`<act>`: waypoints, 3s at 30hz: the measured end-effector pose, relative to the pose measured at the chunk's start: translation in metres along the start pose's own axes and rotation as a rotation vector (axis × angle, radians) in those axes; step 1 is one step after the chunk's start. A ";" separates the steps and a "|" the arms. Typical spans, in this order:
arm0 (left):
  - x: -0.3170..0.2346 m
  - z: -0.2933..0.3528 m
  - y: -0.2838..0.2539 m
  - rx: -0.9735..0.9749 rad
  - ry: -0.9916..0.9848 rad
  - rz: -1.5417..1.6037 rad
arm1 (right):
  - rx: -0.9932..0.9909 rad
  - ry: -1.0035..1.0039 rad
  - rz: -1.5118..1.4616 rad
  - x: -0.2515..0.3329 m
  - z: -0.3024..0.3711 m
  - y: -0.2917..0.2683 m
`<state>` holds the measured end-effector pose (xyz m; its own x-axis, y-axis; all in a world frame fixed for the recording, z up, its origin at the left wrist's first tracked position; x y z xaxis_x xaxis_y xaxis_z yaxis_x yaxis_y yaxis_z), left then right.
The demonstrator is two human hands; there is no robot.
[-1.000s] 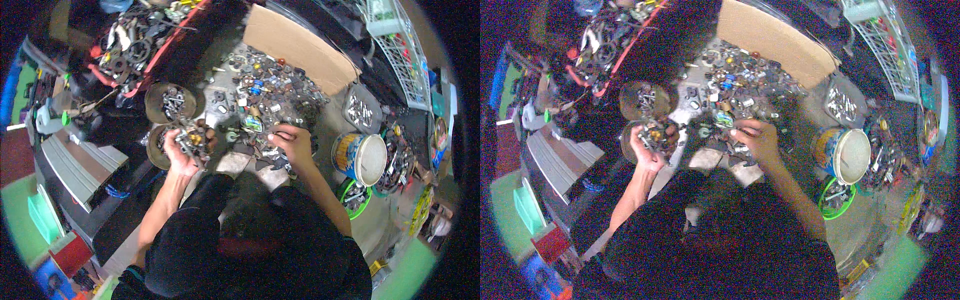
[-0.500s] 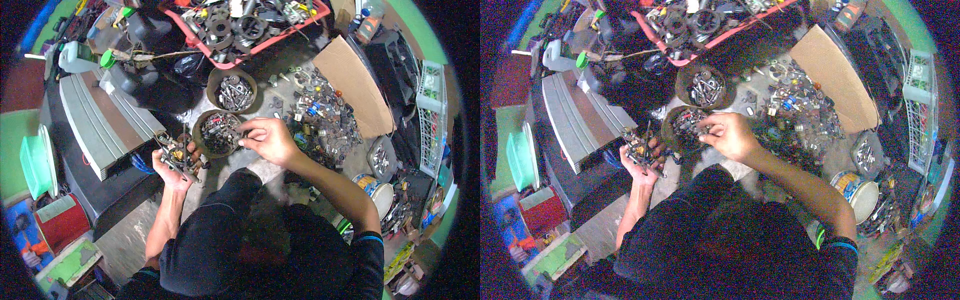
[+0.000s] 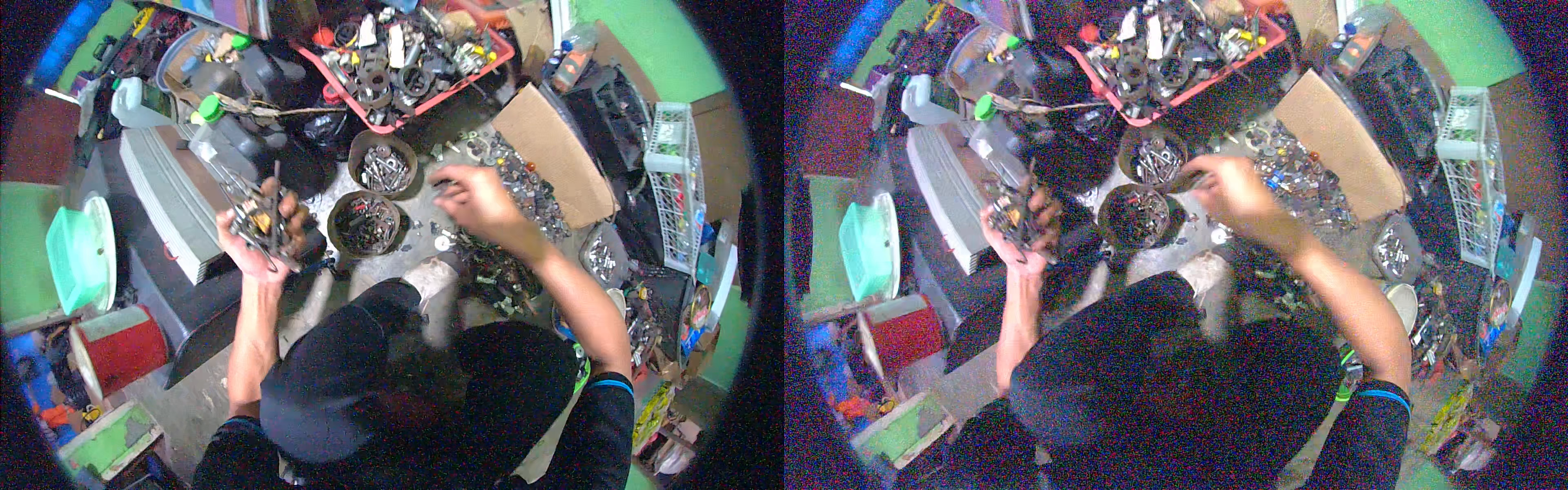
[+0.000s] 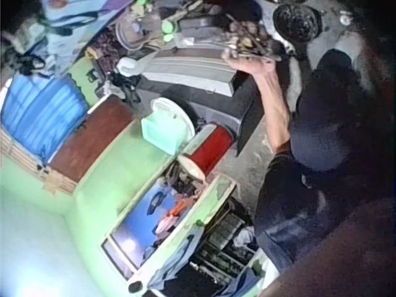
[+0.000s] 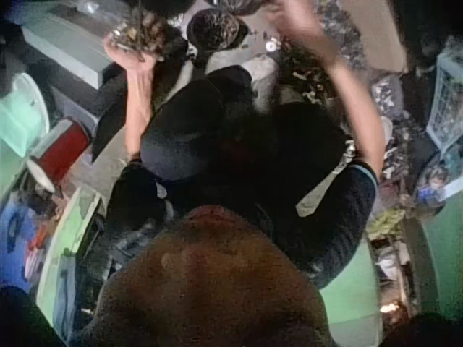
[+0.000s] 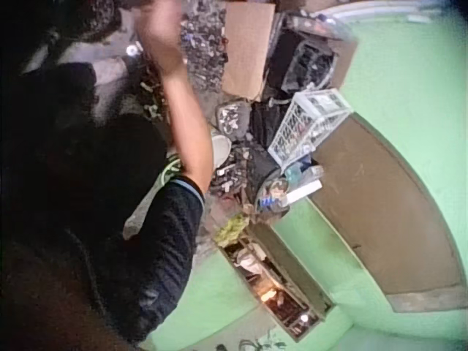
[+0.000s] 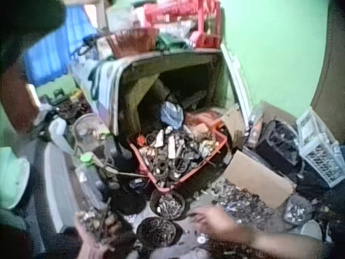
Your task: The person sits on the floor and sorts through a large pile of small metal parts, picking out specific components. They then assemble these parts into a larger mechanical assembly, fitting pieces together by hand.
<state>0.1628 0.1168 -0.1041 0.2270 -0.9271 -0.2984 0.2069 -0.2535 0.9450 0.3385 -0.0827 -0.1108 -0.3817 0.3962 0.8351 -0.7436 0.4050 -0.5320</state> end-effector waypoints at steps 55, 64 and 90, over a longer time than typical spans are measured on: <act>0.060 0.168 0.114 -0.150 -0.372 -0.260 | 0.106 -0.331 -0.251 0.278 0.112 0.043; 0.066 0.172 0.108 -0.174 -0.414 -0.251 | 0.207 -0.248 -0.503 0.270 0.110 0.053; 0.070 0.170 0.110 -0.093 -0.325 -0.356 | -0.216 0.209 -1.222 0.179 0.090 0.032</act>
<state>0.0399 -0.0226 0.0018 -0.1790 -0.8290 -0.5298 0.3052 -0.5587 0.7712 0.1973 -0.0735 0.0340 0.6001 -0.2169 0.7699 -0.4369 0.7173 0.5427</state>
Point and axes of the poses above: each hand's wrist, its own z-axis away from the middle knuckle, its own y-axis out of the palm, x = y × z, the point moved 10 cm from there along -z, towards the middle knuckle, and after that the axes turned 1 degree about -y, right-handed, at the moved point
